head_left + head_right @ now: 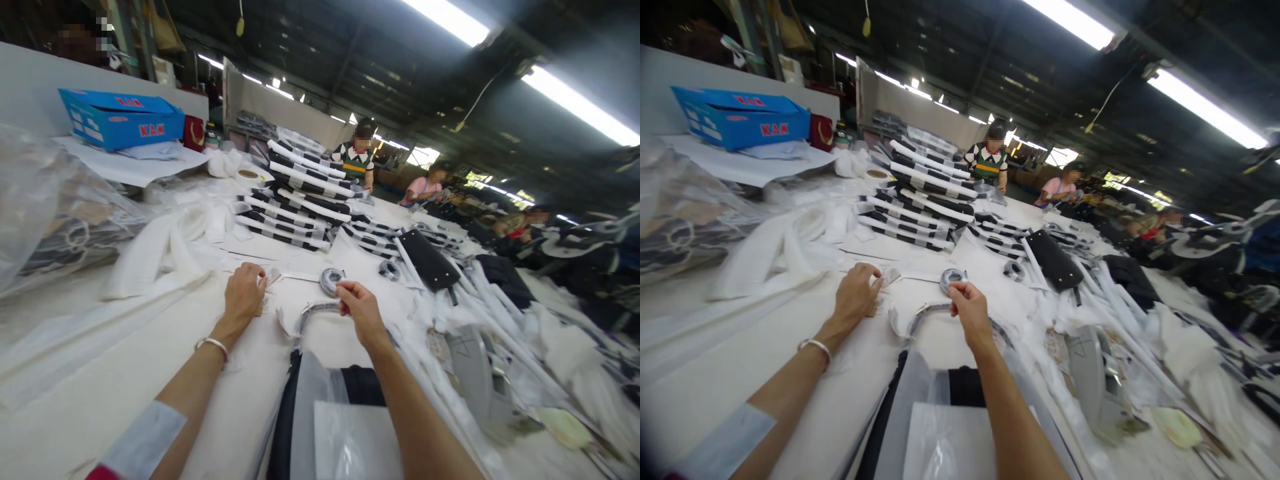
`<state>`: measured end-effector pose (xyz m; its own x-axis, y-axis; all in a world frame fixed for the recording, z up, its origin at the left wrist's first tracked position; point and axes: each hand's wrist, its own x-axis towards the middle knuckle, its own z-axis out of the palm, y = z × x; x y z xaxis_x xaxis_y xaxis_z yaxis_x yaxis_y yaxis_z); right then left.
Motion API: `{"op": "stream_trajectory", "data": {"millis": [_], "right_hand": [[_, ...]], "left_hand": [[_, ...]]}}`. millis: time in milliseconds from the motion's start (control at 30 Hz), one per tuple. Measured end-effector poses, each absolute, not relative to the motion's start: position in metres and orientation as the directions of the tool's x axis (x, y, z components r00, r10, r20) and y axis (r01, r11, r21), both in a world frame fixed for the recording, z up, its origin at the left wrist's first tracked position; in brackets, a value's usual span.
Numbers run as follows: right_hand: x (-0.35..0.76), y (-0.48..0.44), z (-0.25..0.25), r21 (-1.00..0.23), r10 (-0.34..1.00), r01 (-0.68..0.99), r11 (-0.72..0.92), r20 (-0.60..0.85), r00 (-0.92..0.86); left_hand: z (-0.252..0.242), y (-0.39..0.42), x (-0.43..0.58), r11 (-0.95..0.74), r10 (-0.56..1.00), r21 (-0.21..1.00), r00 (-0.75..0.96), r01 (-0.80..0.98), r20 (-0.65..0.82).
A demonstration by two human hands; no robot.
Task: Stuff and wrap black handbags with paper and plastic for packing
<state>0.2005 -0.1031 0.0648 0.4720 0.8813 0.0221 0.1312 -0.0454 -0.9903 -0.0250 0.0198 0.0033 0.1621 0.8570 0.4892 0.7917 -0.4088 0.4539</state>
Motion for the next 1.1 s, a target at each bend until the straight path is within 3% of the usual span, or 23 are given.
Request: {"op": "stream_trajectory", "data": {"millis": [67,133,200,333,500,733,833,900,1100], "right_hand": [[0.215,-0.095,0.078,-0.946,0.884,0.301,-0.123,0.034,0.466],[0.234,-0.082,0.085,-0.803,0.875,0.537,-0.259,0.04,0.482],[0.252,-0.068,0.083,-0.633,0.848,0.671,-0.386,0.041,0.528],[0.271,-0.039,0.063,-0.502,0.803,0.685,-0.527,-0.03,0.596],[0.268,-0.016,0.033,-0.454,0.779,0.676,-0.581,-0.069,0.623],[0.281,-0.034,0.061,-0.616,0.879,0.698,-0.365,0.02,0.477],[0.279,-0.06,0.079,-0.744,0.974,0.652,-0.143,0.013,0.227],[0.272,-0.077,0.08,-0.76,0.999,0.65,-0.024,-0.001,0.035],[0.245,-0.09,0.05,-0.325,0.977,0.932,0.159,-0.083,-0.196]], "left_hand": [[0.004,0.02,-0.024,-0.413,0.83,0.437,0.133,0.799,0.542],[0.005,0.019,-0.021,-0.439,0.804,0.446,0.119,0.78,0.583],[0.006,0.018,-0.018,-0.489,0.774,0.453,0.131,0.745,0.62],[0.003,0.016,-0.014,-0.574,0.725,0.433,0.186,0.696,0.663],[-0.003,0.017,-0.013,-0.593,0.728,0.418,0.236,0.688,0.644],[-0.004,0.018,-0.011,-0.577,0.766,0.474,0.24,0.665,0.596],[-0.005,0.018,-0.01,-0.558,0.788,0.502,0.233,0.66,0.57],[-0.005,0.018,-0.011,-0.555,0.792,0.506,0.232,0.66,0.565],[-0.006,0.018,-0.012,-0.565,0.792,0.5,0.262,0.657,0.551]]}}
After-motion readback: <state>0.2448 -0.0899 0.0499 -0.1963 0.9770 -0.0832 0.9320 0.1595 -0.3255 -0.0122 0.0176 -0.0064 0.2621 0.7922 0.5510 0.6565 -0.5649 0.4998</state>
